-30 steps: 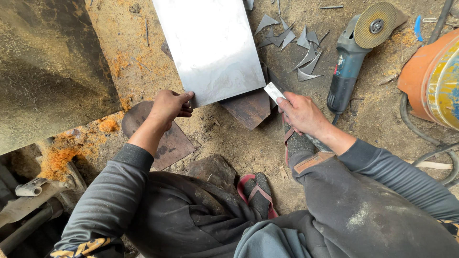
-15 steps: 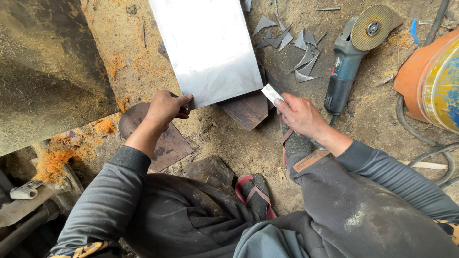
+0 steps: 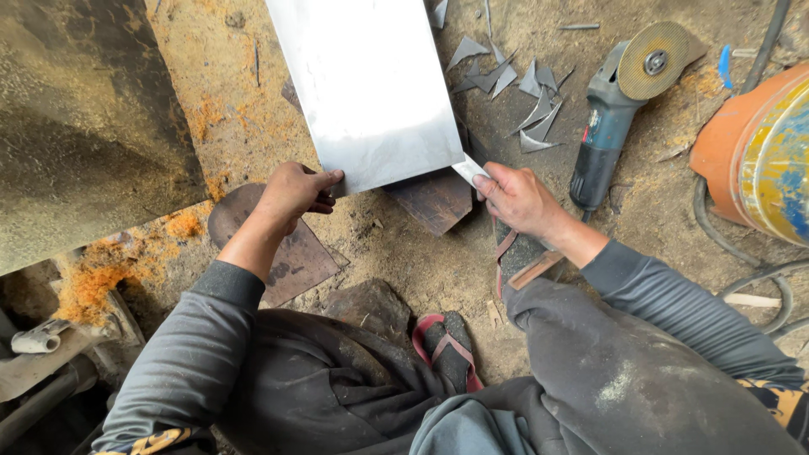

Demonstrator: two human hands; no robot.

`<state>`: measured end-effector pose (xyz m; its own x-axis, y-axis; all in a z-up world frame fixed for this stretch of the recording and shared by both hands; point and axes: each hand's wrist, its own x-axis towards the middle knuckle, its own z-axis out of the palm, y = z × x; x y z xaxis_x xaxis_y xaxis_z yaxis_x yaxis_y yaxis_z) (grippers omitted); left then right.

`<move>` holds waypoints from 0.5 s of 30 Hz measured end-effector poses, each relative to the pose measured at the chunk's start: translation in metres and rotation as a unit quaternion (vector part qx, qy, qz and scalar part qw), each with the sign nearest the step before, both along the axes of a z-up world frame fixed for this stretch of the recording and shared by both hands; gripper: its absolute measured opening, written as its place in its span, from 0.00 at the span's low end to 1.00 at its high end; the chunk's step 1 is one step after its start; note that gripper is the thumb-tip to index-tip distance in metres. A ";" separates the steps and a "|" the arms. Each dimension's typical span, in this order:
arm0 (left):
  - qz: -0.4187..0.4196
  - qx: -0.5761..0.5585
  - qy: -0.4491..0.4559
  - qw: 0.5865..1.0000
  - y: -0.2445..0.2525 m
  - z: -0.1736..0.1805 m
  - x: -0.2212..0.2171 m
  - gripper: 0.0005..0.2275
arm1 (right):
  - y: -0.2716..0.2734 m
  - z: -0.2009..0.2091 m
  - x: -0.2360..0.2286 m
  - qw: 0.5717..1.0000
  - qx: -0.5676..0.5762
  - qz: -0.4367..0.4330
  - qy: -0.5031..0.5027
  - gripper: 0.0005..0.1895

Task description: The person marks a rectangular metal sheet using a try square and a pencil. They draw straight lines along the edges of the square to create cut or bend guides on the metal surface.

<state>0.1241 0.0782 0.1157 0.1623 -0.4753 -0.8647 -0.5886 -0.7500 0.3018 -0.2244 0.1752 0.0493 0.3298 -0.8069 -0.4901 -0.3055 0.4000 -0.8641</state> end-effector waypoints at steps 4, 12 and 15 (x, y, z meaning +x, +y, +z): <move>-0.007 -0.020 0.014 1.000 -0.009 0.009 -0.003 0.26 | 0.001 0.002 0.001 0.999 -0.031 -0.013 -0.028 0.20; 0.191 -0.006 0.152 0.970 -0.017 0.015 -0.001 0.24 | -0.006 0.017 0.004 0.999 -0.022 -0.019 -0.042 0.18; 0.268 -0.019 0.237 0.934 -0.015 0.014 0.001 0.21 | -0.004 0.013 0.002 0.998 0.035 -0.030 -0.031 0.19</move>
<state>0.1251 0.0634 0.1300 -0.0107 -0.4670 -0.8842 0.0751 -0.8821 0.4650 -0.2223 0.1709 0.0627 0.3131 -0.7903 -0.5267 -0.2264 0.4764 -0.8495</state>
